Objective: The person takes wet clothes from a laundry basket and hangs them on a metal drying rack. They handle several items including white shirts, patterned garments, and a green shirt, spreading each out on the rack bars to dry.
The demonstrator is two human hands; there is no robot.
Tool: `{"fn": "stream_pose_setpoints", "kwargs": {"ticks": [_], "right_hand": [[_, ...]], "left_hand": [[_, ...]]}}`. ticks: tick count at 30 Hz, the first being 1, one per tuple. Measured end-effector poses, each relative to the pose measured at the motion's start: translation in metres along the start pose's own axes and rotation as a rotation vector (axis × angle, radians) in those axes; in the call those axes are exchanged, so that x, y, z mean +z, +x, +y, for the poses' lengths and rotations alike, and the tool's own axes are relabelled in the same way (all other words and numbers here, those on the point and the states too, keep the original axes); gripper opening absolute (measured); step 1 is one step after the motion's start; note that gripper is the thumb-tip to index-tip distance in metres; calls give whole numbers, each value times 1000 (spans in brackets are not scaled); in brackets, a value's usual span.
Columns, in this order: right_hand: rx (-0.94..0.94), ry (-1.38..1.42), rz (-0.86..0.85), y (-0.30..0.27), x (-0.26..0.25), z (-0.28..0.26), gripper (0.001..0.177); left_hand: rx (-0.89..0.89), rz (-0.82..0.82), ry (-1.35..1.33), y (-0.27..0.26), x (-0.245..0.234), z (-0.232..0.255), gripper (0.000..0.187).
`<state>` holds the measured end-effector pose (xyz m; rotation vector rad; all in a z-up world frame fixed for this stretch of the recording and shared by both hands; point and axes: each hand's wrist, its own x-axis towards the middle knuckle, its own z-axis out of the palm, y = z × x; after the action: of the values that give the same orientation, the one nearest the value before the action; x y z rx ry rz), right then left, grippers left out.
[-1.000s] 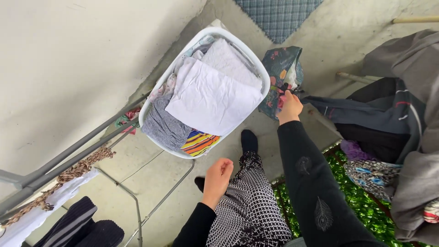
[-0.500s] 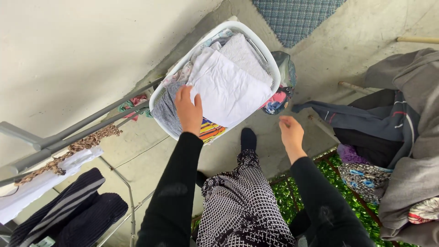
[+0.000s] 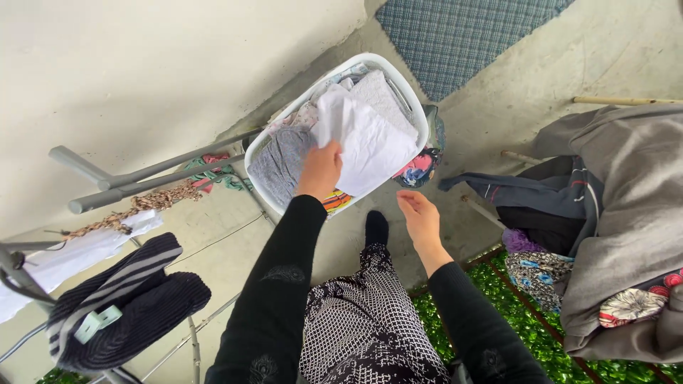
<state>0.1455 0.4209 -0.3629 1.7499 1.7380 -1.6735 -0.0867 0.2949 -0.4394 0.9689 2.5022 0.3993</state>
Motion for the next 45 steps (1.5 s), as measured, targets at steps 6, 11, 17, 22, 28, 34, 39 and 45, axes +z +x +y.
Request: {"fn": "stream_pose_setpoints", "kwargs": {"ticks": [6,11,17,22,28,34,39,45], "right_hand": [[36,605,-161,-27,12,-92,62],[-97,736,10,-74,0,-135,7],[-445,868,-82,-152,-17,-114,9],[-643,871,-41,-276,-14,-137,11],[-866,874,61,-404,-18,-169,7],[-1088,905,-40,-522,3,-186,13],[-1202,915,-334,-614,48,-219,12],[-1179,800,-503,-674,95,-252,14]], "left_hand": [[101,-159,-341,-33,-51,88,13],[255,116,-407,-103,-122,136,16],[74,-32,-261,-224,-186,144,18],[142,-27,-411,-303,-237,111,25],[114,-202,-642,-407,-257,59,15],[68,-141,-924,-486,-325,34,38],[67,-91,-1068,-533,-379,15,66],[-274,38,-1328,-580,-426,-19,89]]}}
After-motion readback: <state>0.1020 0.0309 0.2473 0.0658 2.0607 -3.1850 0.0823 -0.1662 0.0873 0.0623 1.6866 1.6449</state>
